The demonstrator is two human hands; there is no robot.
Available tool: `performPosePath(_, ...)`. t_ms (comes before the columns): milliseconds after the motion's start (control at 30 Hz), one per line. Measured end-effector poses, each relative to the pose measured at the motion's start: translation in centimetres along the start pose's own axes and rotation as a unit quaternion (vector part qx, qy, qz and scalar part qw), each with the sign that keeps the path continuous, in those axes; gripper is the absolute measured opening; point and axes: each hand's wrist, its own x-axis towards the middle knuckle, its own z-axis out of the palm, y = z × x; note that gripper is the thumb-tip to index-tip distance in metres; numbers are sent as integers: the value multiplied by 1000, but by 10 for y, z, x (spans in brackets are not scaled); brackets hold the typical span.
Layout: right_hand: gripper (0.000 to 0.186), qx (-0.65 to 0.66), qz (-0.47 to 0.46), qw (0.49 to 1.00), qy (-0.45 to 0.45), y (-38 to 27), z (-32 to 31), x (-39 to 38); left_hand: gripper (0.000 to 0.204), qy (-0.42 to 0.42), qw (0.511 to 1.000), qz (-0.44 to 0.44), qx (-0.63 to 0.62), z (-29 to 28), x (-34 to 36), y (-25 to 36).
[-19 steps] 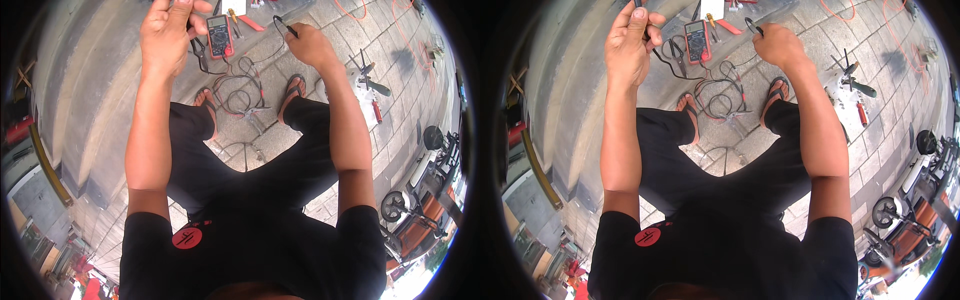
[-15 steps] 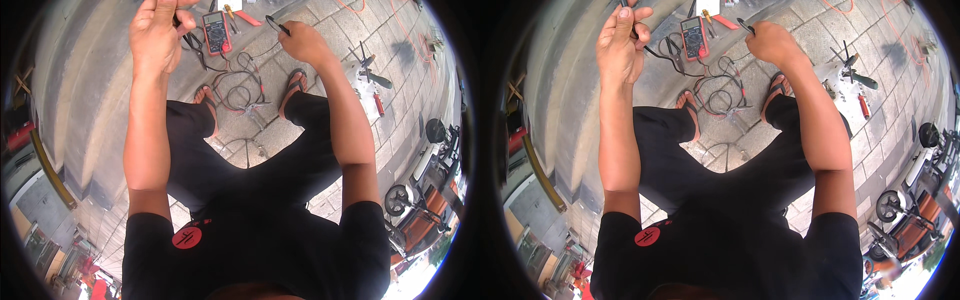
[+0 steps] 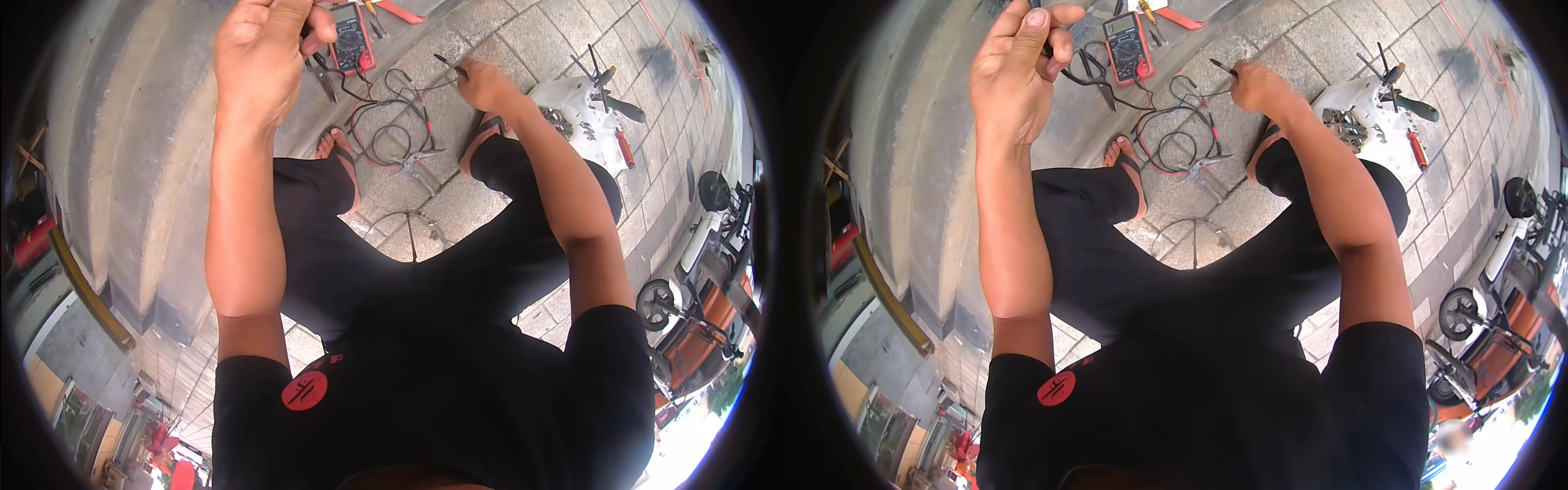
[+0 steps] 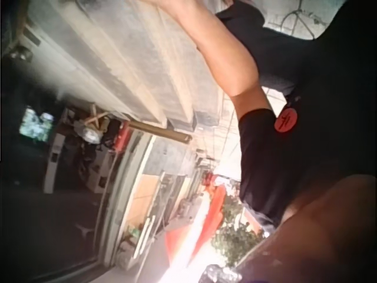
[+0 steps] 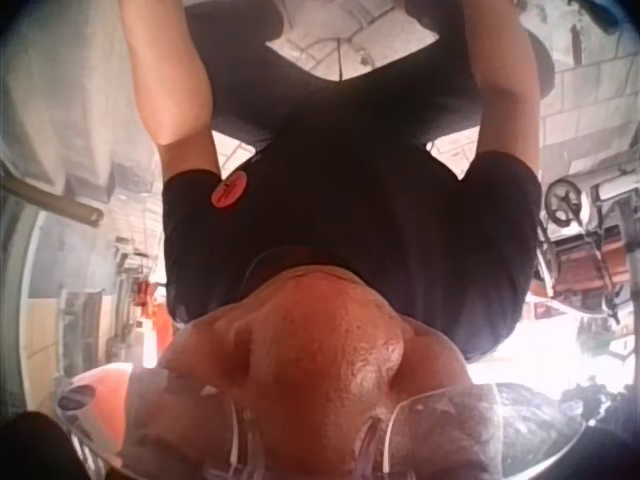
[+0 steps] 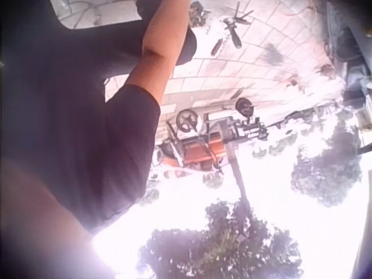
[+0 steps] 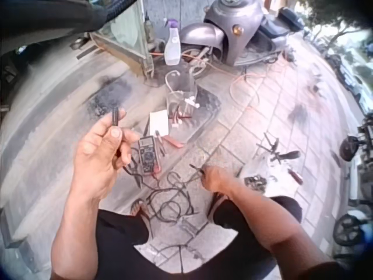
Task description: The person sits on the ground and uses a soldering iron to heat and join the ends of two black wires. They then wrap the connection with black electrical tape and briefly consult a small white paper with a diagram.
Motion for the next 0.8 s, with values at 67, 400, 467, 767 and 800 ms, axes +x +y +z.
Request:
performPosePath(67, 34, 37, 25, 999, 8, 5, 12, -6, 43, -11, 999, 34, -22, -5, 0, -5)
performPosePath(400, 45, 89, 99, 991, -31, 58, 148, 28, 37, 50, 996, 47, -54, -19, 1, 11)
performPosePath(467, 47, 104, 111, 988, -11, 73, 185, 39, 35, 80, 994, 49, -58, -20, 4, 6)
performPosePath(767, 58, -31, 268, 927, 260, 43, 195, 47, 41, -22, 989, -29, -145, -46, 22, 1)
performPosePath(800, 55, 3, 265, 921, 284, 39, 191, 51, 41, -29, 989, -33, -145, -45, 24, 1)
